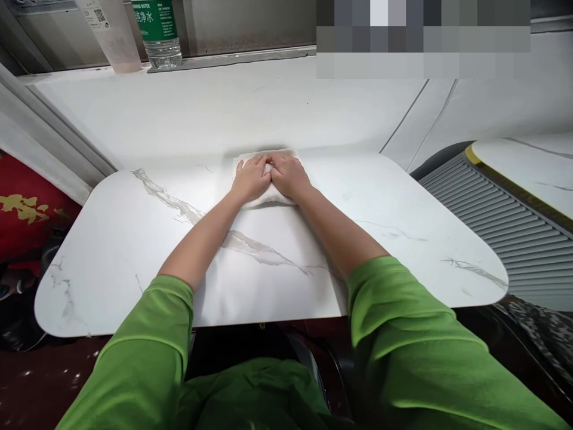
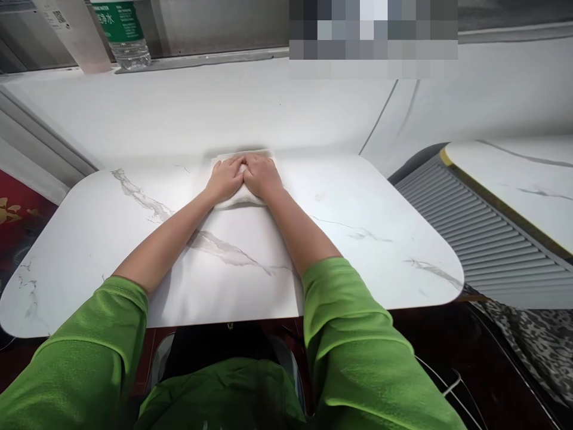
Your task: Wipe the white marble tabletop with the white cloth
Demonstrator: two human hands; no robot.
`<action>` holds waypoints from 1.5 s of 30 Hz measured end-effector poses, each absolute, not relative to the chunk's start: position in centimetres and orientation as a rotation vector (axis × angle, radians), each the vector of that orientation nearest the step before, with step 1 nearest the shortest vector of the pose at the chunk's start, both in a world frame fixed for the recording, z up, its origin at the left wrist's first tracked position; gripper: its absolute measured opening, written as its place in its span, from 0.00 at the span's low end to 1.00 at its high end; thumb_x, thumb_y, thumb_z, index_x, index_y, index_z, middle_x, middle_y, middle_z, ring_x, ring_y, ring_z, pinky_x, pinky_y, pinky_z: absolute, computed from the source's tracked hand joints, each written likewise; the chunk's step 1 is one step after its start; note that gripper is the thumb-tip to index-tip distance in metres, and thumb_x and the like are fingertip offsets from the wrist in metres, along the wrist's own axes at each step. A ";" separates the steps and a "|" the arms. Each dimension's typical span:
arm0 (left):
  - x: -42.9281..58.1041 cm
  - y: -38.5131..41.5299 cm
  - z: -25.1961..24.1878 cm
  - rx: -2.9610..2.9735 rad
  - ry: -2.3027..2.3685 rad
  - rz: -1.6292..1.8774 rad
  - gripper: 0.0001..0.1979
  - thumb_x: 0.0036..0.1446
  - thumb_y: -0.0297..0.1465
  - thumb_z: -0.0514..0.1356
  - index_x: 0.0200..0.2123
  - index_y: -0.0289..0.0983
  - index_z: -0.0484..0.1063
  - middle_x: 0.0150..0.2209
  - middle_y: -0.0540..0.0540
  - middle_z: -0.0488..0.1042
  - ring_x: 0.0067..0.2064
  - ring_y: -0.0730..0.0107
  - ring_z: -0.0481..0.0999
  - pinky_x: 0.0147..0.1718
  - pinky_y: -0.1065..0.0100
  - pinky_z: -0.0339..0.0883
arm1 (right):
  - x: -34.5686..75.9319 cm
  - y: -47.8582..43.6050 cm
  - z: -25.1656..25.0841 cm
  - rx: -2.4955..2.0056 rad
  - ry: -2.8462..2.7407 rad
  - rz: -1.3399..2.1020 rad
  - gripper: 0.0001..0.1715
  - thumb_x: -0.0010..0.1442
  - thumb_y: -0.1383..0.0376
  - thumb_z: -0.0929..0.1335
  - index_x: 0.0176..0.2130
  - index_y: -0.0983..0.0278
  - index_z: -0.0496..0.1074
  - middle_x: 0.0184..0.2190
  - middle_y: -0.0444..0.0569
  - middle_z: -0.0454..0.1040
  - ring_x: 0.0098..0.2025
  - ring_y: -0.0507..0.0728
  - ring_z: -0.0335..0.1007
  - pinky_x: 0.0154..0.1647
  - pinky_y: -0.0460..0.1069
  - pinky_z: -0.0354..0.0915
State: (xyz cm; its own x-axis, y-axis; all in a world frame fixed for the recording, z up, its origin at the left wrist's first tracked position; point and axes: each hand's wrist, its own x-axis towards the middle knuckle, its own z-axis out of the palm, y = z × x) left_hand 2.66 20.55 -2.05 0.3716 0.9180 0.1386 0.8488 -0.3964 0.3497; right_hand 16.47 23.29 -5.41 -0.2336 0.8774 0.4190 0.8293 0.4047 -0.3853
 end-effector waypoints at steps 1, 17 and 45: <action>2.7 20.9 -2.0 2.408 1.583 0.468 0.26 0.67 0.29 0.46 0.66 0.35 0.63 0.70 0.41 0.62 0.71 0.61 0.59 0.72 0.50 0.42 | 16.5 23.7 -5.4 -1.446 -2.086 0.114 0.25 0.56 0.70 0.58 0.48 0.64 0.74 0.51 0.58 0.78 0.55 0.66 0.71 0.61 0.63 0.63; 2.7 24.4 -2.4 2.439 1.584 0.522 0.25 0.68 0.31 0.45 0.64 0.37 0.66 0.66 0.43 0.68 0.68 0.59 0.63 0.71 0.54 0.47 | 16.6 26.8 -5.2 -1.486 -2.094 0.133 0.22 0.58 0.69 0.58 0.49 0.62 0.71 0.53 0.56 0.77 0.55 0.68 0.70 0.61 0.66 0.61; 7.2 3.3 -1.1 2.558 1.528 0.066 0.32 0.72 0.33 0.40 0.73 0.21 0.45 0.74 0.32 0.46 0.76 0.50 0.44 0.72 0.41 0.34 | 22.8 4.9 -5.1 -1.314 -2.238 0.093 0.29 0.59 0.66 0.59 0.57 0.66 0.71 0.58 0.59 0.75 0.61 0.69 0.70 0.64 0.67 0.64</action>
